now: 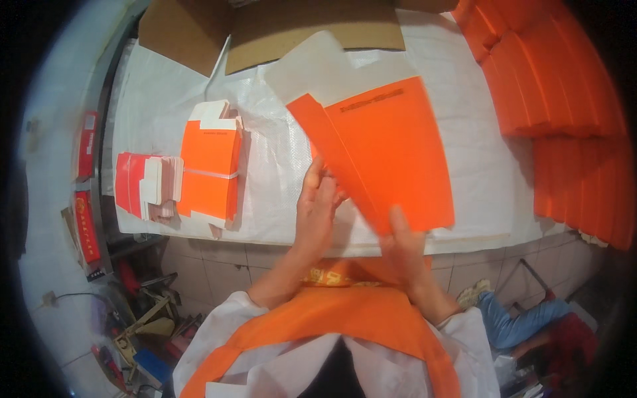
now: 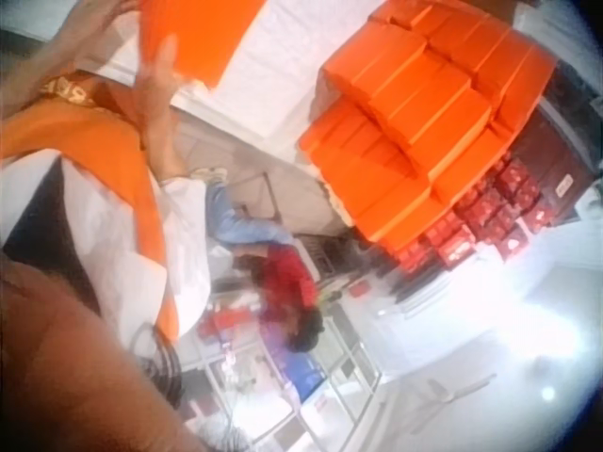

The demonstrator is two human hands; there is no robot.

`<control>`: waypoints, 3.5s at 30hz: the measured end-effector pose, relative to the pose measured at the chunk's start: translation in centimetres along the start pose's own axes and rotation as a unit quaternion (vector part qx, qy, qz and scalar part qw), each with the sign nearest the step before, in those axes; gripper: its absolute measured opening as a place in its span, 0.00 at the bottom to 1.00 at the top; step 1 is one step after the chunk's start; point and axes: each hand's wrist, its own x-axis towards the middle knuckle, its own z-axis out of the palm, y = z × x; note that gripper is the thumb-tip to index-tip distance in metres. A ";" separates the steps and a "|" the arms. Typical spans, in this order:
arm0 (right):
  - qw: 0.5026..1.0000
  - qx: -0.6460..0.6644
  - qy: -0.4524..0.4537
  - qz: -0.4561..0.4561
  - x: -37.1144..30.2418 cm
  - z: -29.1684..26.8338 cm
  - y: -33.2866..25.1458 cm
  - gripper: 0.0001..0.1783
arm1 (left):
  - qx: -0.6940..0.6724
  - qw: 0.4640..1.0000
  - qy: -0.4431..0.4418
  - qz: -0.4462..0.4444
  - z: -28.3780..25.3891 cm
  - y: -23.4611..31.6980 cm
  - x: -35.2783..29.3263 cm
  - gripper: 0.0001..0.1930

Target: The person folds flat orange cardboard pieces into small boxes by hand, inserts a plastic-wrapped item into each, and stacks the finished boxes on the table. The person also bundles a stack of flat orange pieces with a rubber band.

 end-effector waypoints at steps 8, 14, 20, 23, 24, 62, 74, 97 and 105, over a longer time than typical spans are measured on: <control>0.952 -0.300 -0.050 -0.041 -0.2 3.2 -1.3 0.14 | 0.077 0.995 -0.006 -0.056 0.3 1.4 -1.2 0.27; 0.914 -0.179 -0.191 0.311 -1.6 0.7 -2.4 0.14 | 0.109 0.988 0.106 -0.017 -1.5 2.3 -0.7 0.12; 0.858 -0.393 -0.297 -0.146 -1.8 -0.8 -7.4 0.21 | 0.219 0.975 0.023 -0.014 -3.4 1.4 -3.8 0.29; 0.827 -0.467 -0.122 -0.289 2.0 0.6 -7.2 0.29 | 0.259 0.964 -0.051 -0.018 -2.8 0.3 -5.3 0.40; 0.805 -0.498 -0.112 -0.303 2.9 1.1 -6.7 0.31 | 0.255 0.963 -0.083 -0.012 -3.0 -0.1 -5.5 0.42; 0.930 -0.303 -0.152 -0.143 1.4 2.3 -3.9 0.08 | 0.231 0.962 -0.075 0.121 -3.5 3.0 -2.8 0.09; 0.921 -0.327 -0.161 -0.135 1.7 1.1 -3.2 0.09 | 0.294 0.931 -0.092 0.197 -5.4 1.4 -2.3 0.10; 0.534 -0.726 -0.097 -0.424 37.0 9.2 -15.6 0.28 | 0.102 0.970 0.215 -0.041 -7.8 7.0 10.4 0.25; 0.421 -0.814 -0.162 -0.365 55.3 7.3 -22.1 0.46 | 0.014 0.979 0.187 -0.081 -10.5 4.0 10.6 0.28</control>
